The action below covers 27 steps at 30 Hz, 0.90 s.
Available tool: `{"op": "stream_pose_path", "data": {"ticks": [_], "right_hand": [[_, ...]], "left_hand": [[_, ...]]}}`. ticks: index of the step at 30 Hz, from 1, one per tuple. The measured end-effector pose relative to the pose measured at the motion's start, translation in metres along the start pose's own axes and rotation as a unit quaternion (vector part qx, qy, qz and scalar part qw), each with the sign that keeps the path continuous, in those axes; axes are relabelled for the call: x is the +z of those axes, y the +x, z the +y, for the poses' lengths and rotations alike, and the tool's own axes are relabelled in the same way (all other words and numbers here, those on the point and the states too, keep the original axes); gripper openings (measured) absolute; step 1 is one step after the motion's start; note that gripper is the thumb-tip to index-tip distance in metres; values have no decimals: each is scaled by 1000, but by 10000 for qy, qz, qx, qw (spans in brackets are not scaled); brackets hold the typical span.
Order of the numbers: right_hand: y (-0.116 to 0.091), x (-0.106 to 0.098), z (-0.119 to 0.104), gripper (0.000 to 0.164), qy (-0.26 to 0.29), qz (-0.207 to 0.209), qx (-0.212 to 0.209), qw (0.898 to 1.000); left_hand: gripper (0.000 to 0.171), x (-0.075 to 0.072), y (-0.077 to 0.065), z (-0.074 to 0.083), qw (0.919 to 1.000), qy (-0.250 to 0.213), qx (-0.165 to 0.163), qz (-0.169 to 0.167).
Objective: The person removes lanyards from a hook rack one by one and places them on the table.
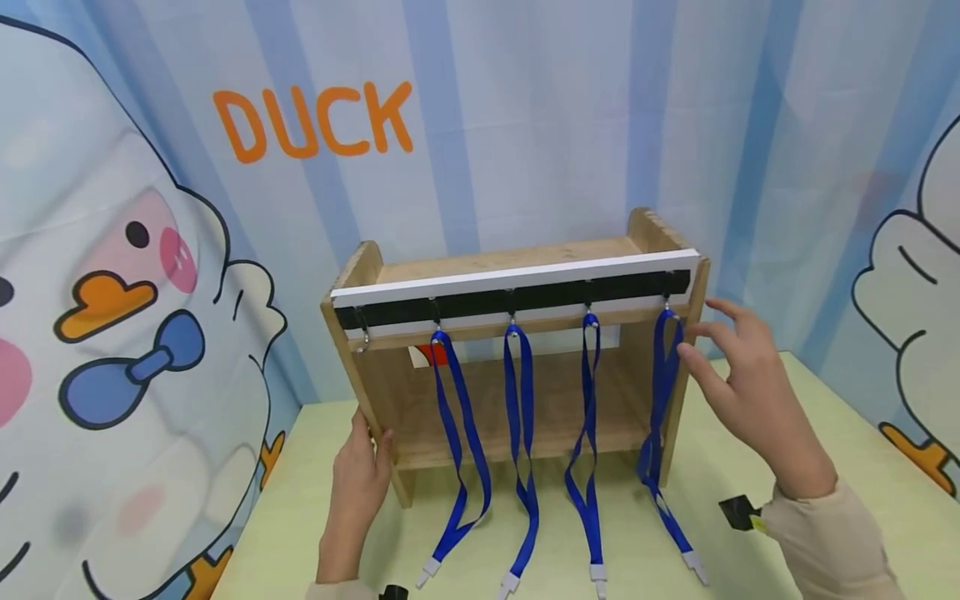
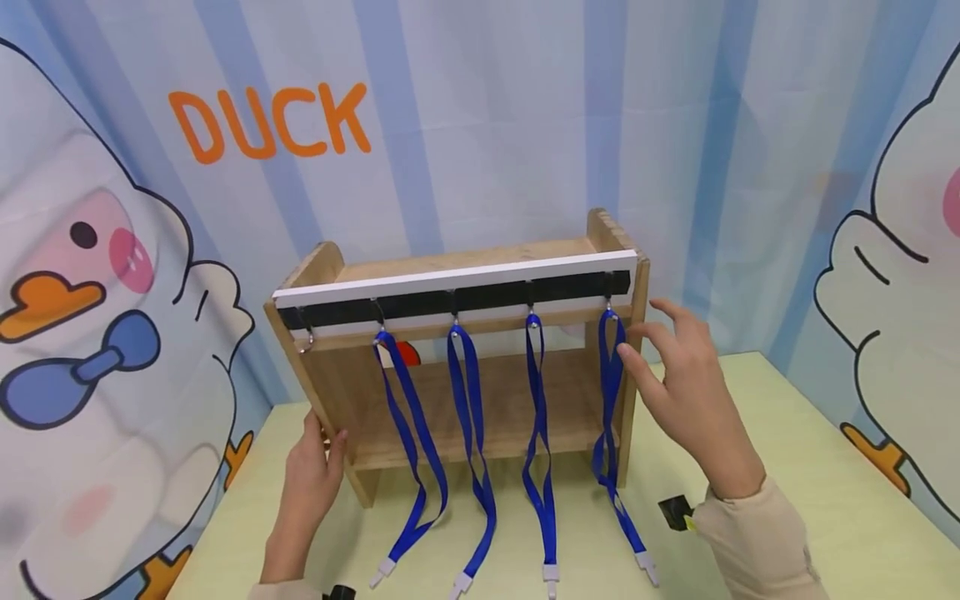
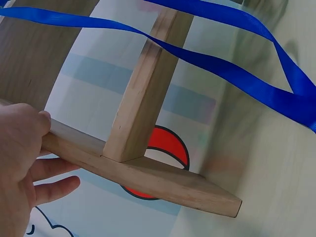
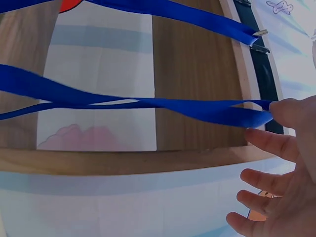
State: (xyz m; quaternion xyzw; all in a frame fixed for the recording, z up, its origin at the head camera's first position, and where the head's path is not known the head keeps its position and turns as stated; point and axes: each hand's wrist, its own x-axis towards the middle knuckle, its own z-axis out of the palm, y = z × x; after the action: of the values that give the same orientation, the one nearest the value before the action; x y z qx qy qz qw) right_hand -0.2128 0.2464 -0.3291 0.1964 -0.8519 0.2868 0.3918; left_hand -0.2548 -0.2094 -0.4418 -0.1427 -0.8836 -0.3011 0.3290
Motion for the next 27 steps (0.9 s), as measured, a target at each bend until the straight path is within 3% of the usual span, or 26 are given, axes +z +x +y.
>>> {"op": "stream_pose_path", "data": {"ticks": [12, 27], "right_hand": [[23, -6, -9, 8, -63, 169, -223, 9996], [25, -20, -24, 11, 15, 529, -8, 9986]], "left_hand": [[54, 0, 4, 2, 10000, 30, 15, -81], [53, 0, 2, -1, 10000, 29, -73, -30]]}}
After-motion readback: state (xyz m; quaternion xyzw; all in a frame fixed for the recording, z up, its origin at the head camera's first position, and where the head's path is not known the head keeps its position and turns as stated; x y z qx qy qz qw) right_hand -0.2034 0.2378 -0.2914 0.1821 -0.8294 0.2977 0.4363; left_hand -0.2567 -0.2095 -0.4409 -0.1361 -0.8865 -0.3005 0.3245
